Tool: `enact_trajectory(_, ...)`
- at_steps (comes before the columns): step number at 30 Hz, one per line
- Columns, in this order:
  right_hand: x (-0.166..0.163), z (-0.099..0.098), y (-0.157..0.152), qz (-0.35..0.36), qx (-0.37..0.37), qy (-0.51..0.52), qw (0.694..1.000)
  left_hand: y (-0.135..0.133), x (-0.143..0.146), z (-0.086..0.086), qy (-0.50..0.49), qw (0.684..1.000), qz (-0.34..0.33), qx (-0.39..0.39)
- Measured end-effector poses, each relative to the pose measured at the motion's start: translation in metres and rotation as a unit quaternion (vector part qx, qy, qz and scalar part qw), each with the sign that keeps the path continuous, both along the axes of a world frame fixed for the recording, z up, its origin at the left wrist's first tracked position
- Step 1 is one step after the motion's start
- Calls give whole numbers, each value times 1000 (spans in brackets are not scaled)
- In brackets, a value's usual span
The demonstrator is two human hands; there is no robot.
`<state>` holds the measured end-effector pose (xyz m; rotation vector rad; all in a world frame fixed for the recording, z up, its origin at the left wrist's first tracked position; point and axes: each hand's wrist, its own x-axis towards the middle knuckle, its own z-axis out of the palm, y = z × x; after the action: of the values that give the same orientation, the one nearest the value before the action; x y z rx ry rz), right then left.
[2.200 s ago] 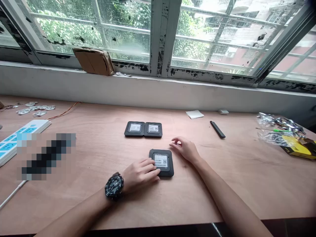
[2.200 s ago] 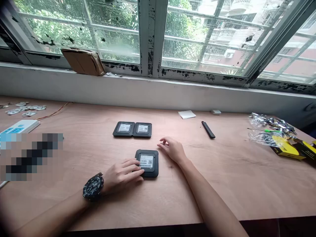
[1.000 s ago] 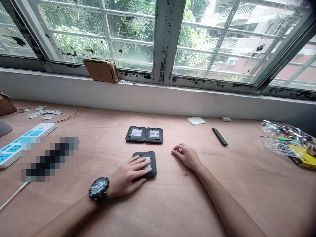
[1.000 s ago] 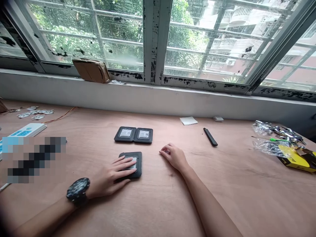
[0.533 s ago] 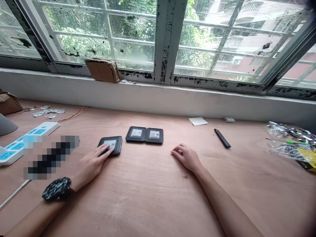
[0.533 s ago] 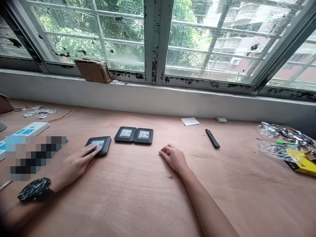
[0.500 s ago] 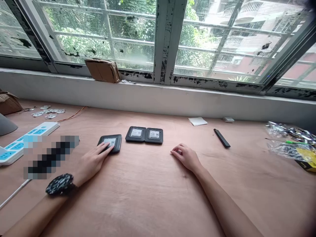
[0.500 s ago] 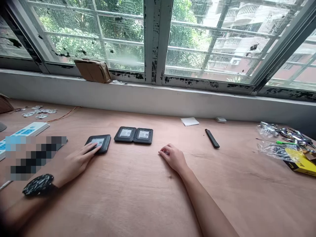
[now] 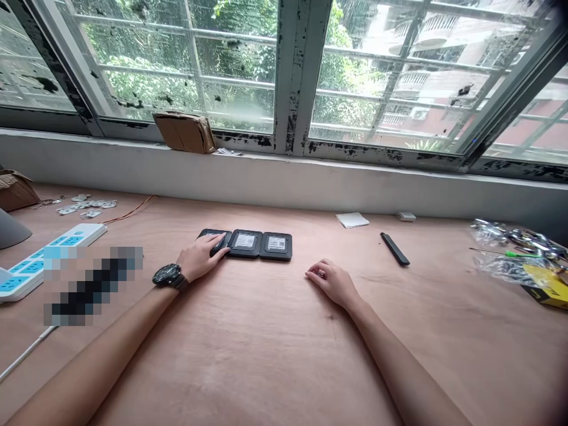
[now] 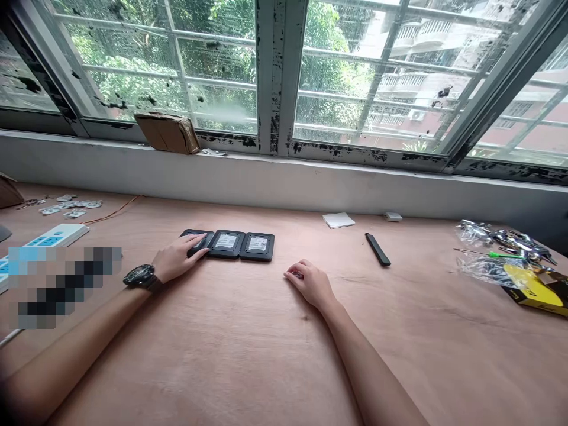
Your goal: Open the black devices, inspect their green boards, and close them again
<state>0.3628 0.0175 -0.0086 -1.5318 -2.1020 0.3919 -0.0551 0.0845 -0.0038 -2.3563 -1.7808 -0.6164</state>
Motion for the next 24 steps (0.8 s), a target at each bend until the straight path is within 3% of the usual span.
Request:
enact_trajectory(4,1,-2,2,-2,3,5,1000,9,20,-1,8,999,41,8)
enact_trajectory(8,1,-3,3,-2,0,4,1000,18,38,-12,13,998,69,4)
enact_trajectory(13,2,-5,4,4,-1,-1,1000,21,49,-26,36,997,69,-23)
enact_trajectory(20,1,-1,2,5,-7,1,1000,9,67,-25,36,997,71,-19)
enact_trajectory(24,1,3,-2,42,-13,17,999,3,83,-27,30,998,60,-15)
